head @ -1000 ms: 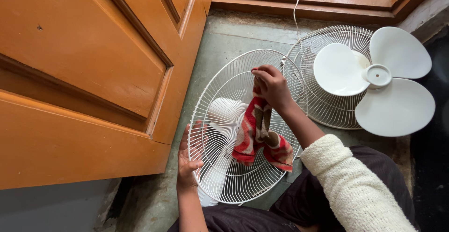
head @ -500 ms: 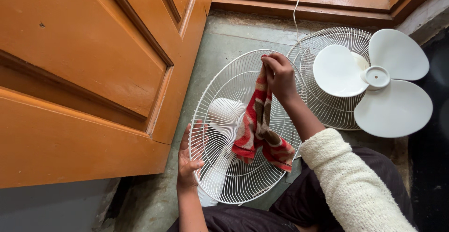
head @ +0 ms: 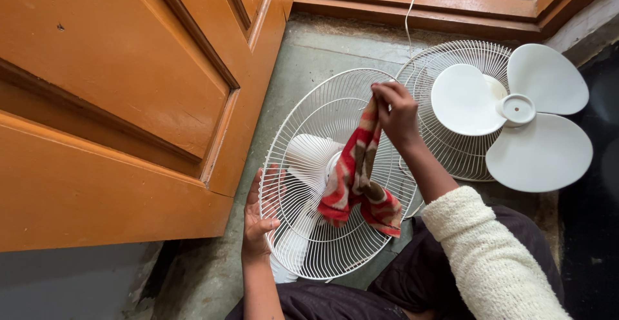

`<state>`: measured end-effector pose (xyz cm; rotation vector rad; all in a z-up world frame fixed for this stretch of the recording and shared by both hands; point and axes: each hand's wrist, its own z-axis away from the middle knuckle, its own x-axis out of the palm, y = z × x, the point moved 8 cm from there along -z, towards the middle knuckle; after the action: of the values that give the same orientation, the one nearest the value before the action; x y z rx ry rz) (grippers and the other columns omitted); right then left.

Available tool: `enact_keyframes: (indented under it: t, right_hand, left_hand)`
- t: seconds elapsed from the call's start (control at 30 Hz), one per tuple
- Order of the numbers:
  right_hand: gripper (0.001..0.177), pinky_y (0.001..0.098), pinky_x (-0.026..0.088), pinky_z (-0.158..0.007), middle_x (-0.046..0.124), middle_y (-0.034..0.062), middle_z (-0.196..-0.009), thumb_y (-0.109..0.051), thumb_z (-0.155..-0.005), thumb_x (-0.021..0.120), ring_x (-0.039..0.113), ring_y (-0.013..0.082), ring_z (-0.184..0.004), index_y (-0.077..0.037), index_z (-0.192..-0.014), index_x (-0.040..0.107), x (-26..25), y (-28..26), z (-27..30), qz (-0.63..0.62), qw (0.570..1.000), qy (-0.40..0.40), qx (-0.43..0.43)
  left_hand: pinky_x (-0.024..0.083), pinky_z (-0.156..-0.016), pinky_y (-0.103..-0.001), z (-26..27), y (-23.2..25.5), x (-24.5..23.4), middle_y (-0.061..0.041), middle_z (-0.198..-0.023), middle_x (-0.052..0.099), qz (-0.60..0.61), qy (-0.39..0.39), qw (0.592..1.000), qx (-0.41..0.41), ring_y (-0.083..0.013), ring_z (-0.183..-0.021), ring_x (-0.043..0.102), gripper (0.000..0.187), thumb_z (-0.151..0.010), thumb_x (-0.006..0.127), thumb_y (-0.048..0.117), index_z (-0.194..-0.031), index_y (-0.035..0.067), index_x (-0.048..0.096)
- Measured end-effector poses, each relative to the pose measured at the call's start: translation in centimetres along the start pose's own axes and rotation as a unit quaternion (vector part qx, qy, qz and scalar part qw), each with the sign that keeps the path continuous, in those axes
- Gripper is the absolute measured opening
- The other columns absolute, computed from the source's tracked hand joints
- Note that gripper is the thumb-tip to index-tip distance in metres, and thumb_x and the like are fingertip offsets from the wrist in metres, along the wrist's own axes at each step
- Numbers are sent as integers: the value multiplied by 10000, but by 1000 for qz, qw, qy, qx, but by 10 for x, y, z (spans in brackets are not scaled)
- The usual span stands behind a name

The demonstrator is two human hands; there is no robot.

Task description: The person cleans the motor housing and internal components of a disassembled electric fan using a cloth before attempting to reassemble the grill.

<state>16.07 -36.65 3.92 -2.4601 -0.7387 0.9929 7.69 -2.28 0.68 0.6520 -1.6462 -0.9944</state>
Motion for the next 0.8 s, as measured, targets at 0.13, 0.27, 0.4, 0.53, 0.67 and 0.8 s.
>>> enact_keyframes:
  t: [0.13, 0.27, 0.4, 0.53, 0.67, 0.8]
  right_hand:
    - [180, 316, 619, -847, 721, 196, -1116, 56, -945, 720, 749, 296, -978, 38, -1121, 752, 6, 7, -11, 5, 999, 37, 7]
    - [150, 314, 599, -866, 711, 186, -1130, 29, -975, 722, 741, 297, -996, 14, -1123, 742, 27, 6, -3, 13, 1000, 21, 3]
    - [175, 364, 625, -863, 724, 189, -1113, 12, -924, 724, 737, 319, -986, 11, -1097, 749, 24, -9, 19, -4, 999, -33, -37]
    - [173, 361, 628, -864, 728, 168, -1120, 4, -931, 726, 740, 309, -992, 2, -1102, 746, 14, -4, 26, -14, 997, -63, -38]
    - [205, 339, 644, -880, 703, 174, -1146, 19, -936, 720, 735, 312, -1000, 6, -1140, 734, 1, 8, 12, 16, 1000, -10, -16]
    - [215, 368, 622, -858, 696, 197, -1120, 56, -940, 706, 728, 331, -974, 56, -1155, 722, 0, 6, 3, 30, 999, 33, -3]
  left_hand:
    - [266, -1299, -487, -1, 0, 1, -184, -1634, 409, 2, -1, 1000, 3, -352, -1543, 376, 1041, -591, 720, 149, -1579, 117, 393]
    - [264, -1298, -493, -1, 0, 2, -191, -1634, 412, 11, -6, 1000, 6, -359, -1547, 370, 1040, -602, 713, 151, -1588, 117, 384]
    - [263, -1297, -492, -2, 1, 2, -190, -1634, 409, 11, -9, 1000, 6, -362, -1551, 363, 1047, -599, 711, 148, -1590, 120, 377]
    - [267, -1290, -496, -1, 1, 1, -190, -1635, 405, -2, -4, 1000, 4, -367, -1543, 371, 1055, -587, 718, 142, -1585, 118, 377]
    - [267, -1297, -492, -1, 2, 2, -196, -1634, 410, 3, -8, 1000, 9, -364, -1548, 373, 1051, -594, 717, 146, -1589, 117, 380]
    - [266, -1293, -490, -1, 1, 2, -192, -1634, 411, 0, -5, 1000, 5, -364, -1543, 379, 1049, -593, 718, 147, -1586, 124, 382]
